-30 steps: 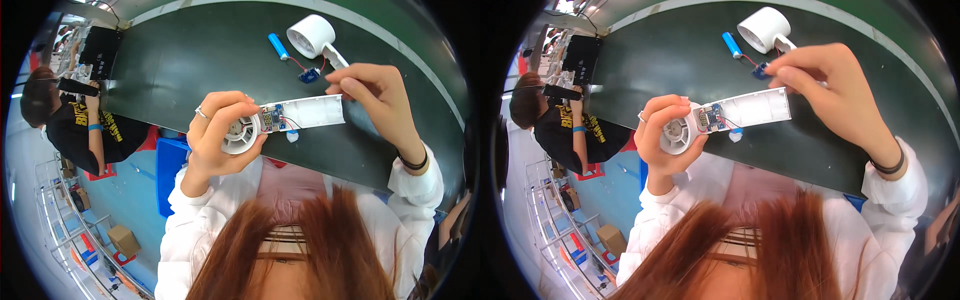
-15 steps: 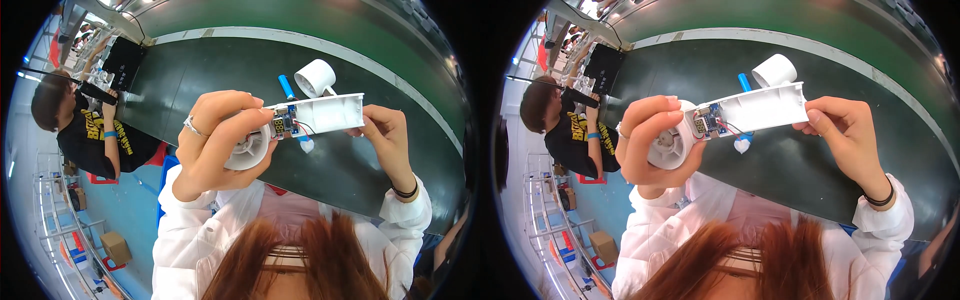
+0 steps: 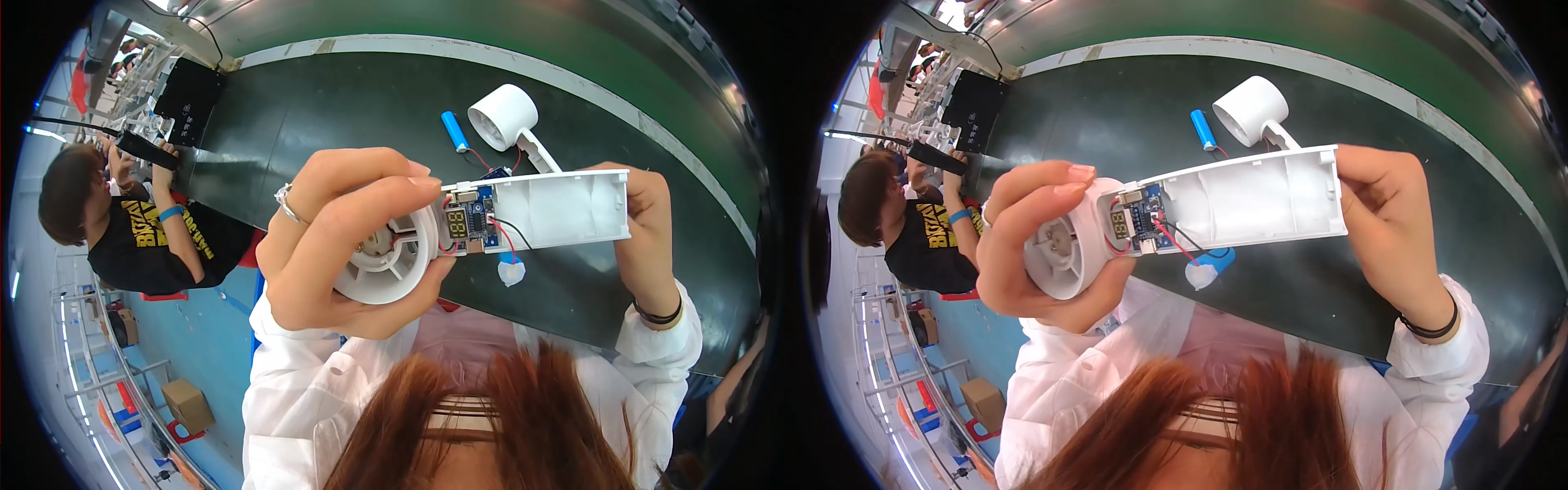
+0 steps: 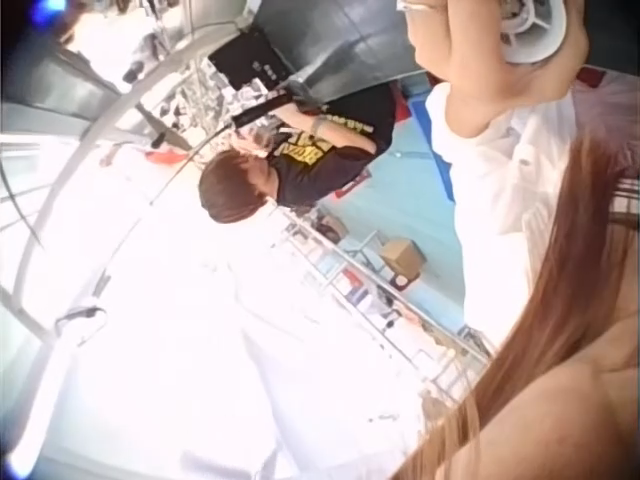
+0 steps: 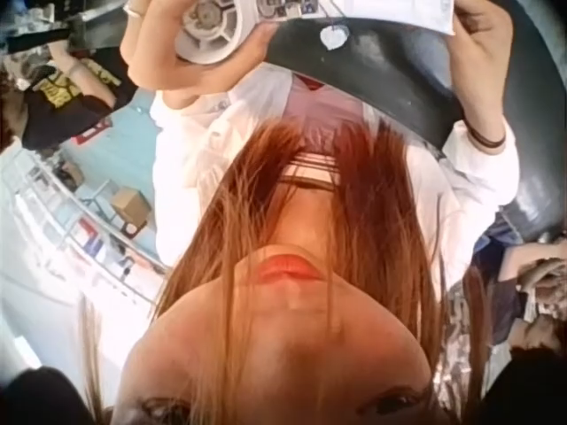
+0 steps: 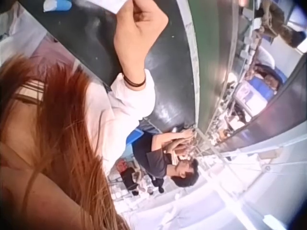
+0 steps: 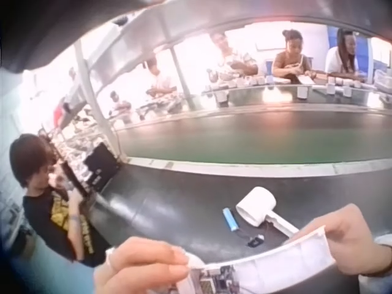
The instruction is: The person assembles a handheld fan by hand, inserting the motor, PCB, lithium battery, and fan blades into the plastic fan housing.
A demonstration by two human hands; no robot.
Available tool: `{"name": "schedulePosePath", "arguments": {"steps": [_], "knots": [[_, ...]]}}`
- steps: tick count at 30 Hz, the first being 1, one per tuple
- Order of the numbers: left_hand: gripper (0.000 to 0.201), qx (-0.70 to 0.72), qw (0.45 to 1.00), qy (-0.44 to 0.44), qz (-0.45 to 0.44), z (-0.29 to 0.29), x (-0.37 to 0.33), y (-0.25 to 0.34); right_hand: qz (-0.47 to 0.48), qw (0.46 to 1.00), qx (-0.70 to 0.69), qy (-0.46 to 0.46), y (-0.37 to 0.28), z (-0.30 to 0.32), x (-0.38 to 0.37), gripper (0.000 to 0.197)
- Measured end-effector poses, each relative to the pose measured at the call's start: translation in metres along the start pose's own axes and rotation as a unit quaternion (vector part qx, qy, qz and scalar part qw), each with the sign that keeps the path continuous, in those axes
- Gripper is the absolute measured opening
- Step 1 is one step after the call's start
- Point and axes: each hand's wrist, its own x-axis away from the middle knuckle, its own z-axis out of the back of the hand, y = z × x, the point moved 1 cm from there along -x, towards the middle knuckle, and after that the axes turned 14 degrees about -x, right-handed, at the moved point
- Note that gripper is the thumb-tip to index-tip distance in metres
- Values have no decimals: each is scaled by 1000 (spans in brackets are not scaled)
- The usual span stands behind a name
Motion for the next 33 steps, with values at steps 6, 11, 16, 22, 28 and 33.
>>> {"name": "schedulePosePath", "arguments": {"steps": [6, 11, 16, 22, 28, 33], "knots": [[53, 28, 998, -61, -14, 5, 3, -21, -68, 993, -91, -10, -7, -16, -32, 46], [54, 60, 993, -63, -85, 0, 12, -23, -199, 975, 12, -99, -29, -45, -45, 40], [52, 66, 990, -68, -101, -1, 20, -21, -204, 972, 21, -114, -38, -67, -43, 28], [50, 54, 991, -85, -85, 9, 31, -22, -214, 949, 103, -209, -30, -78, -55, 24], [50, 60, 991, -83, -91, 8, 29, -25, -230, 949, 88, -196, -32, -78, -56, 25], [50, 46, 993, -75, -83, 7, 30, -33, -250, 943, 100, -194, -21, -80, -68, 22]]}}
